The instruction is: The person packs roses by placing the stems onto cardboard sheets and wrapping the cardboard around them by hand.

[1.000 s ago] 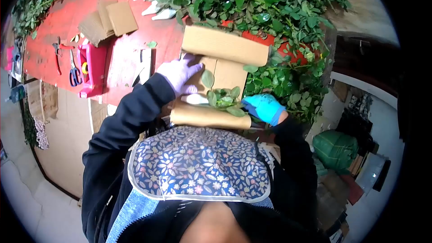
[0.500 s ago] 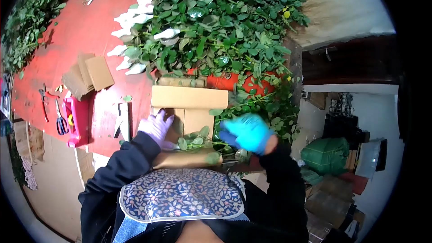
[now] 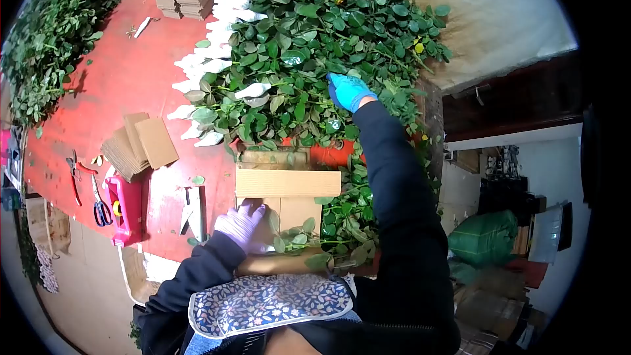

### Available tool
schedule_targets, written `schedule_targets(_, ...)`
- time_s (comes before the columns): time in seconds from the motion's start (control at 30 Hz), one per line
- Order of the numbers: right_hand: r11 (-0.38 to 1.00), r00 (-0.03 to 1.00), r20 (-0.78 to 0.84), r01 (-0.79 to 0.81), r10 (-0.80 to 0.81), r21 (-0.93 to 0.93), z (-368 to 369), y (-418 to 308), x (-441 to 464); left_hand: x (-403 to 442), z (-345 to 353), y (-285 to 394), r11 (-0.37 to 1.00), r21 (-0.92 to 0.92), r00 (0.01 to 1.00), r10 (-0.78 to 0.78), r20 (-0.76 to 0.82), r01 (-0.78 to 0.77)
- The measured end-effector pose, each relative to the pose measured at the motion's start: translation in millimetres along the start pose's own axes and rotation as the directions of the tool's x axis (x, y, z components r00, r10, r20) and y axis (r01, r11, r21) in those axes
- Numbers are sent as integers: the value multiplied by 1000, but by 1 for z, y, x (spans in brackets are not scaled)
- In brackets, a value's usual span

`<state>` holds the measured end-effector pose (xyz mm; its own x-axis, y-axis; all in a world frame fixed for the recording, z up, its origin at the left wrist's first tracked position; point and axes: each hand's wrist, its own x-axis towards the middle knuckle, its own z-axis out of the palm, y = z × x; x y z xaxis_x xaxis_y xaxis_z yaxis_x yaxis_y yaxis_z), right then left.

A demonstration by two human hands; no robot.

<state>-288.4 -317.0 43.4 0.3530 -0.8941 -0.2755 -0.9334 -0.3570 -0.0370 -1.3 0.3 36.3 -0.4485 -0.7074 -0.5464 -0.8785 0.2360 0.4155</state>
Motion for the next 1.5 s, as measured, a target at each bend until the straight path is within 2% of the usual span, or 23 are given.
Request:
schedule_targets(0.03,993,997,-53,58,-64,-104,-2,10,5,-2,-2,3,1000,-3,1000,-1,-3,1)
schedule_targets(0.1,992,982,-148,105,-114,-64,1,33,20,-3,-4,3,1000,-5,1000,4,8,-4)
schedule_targets(0.23,990,990,-41,135,-134,44,-7,38,15,-3,1,1,998,-17,996,66,-57,-67)
schedule_targets(0.3,983,978,-117,180,-174,38,-1,31,-4,-5,-4,4,999,-24,999,45,-26,-46)
schedule_targets(0.43,997,993,117,22,-13,-74,-32,-25,-27,0,-5,3,999,-27,1000,19,10,-19)
schedule_targets(0.47,996,996,68,65,-61,-60,-41,-40,-29,1,-4,3,1000,-18,999,10,34,-10)
schedule_targets(0.5,978,972,-115,208,-203,29,-39,-49,-31,-1,-2,5,1000,-15,999,8,43,-7)
schedule_targets(0.57,924,900,-212,379,-381,-52,-23,-60,-14,1,3,2,999,-26,999,40,-36,-41)
schedule_targets(0.73,954,951,-96,289,-295,-74,13,-71,-4,-3,0,1,998,-55,999,36,-27,-37)
schedule_targets(0.77,947,895,-308,311,-322,-85,16,-74,-16,-3,0,1,998,-65,1000,22,-10,-22)
schedule_targets(0.83,918,824,-467,393,-321,62,14,-79,-29,-5,-4,3,997,-80,1000,5,17,-4)
schedule_targets(0.87,887,789,-475,461,-389,39,17,-81,-35,-7,-6,4,996,-92,1000,5,16,-3)
schedule_targets(0.97,769,745,-209,636,-634,-65,11,-100,-55,-15,-15,11,994,-111,1000,-11,24,14)
schedule_targets(1.0,679,644,-288,733,-709,-33,24,-104,-49,-13,-14,10,992,-123,1000,3,-1,-3)
schedule_targets(1.03,664,632,-288,748,-720,-18,18,-114,-49,-13,-12,8,992,-126,1000,17,-26,-20)
schedule_targets(1.1,640,659,-337,746,-672,182,19,-122,-27,-12,-6,6,993,-113,998,22,-50,-28)
schedule_targets(1.17,808,810,-235,574,-537,131,23,-111,5,-10,-5,4,995,-89,997,38,-73,-44)
schedule_targets(1.23,858,905,-213,419,-367,298,18,-96,22,-11,-7,6,993,-106,997,36,-73,-44)
schedule_targets(1.27,825,869,-332,468,-366,316,15,-97,27,-11,-7,5,992,-116,997,37,-72,-46)
schedule_targets(1.3,799,791,-439,557,-427,226,23,-94,36,-11,-7,4,991,-128,997,35,-73,-44)
schedule_targets(1.4,829,852,-317,499,-417,251,18,-103,28,-8,1,0,984,-173,996,36,-77,-49)
schedule_targets(1.47,876,895,-96,447,-436,183,5,-113,11,-12,-5,3,981,-188,996,39,-82,-54)
schedule_targets(1.5,872,870,-73,489,-488,-2,15,-112,14,-13,-7,3,981,-184,996,42,-75,-55)
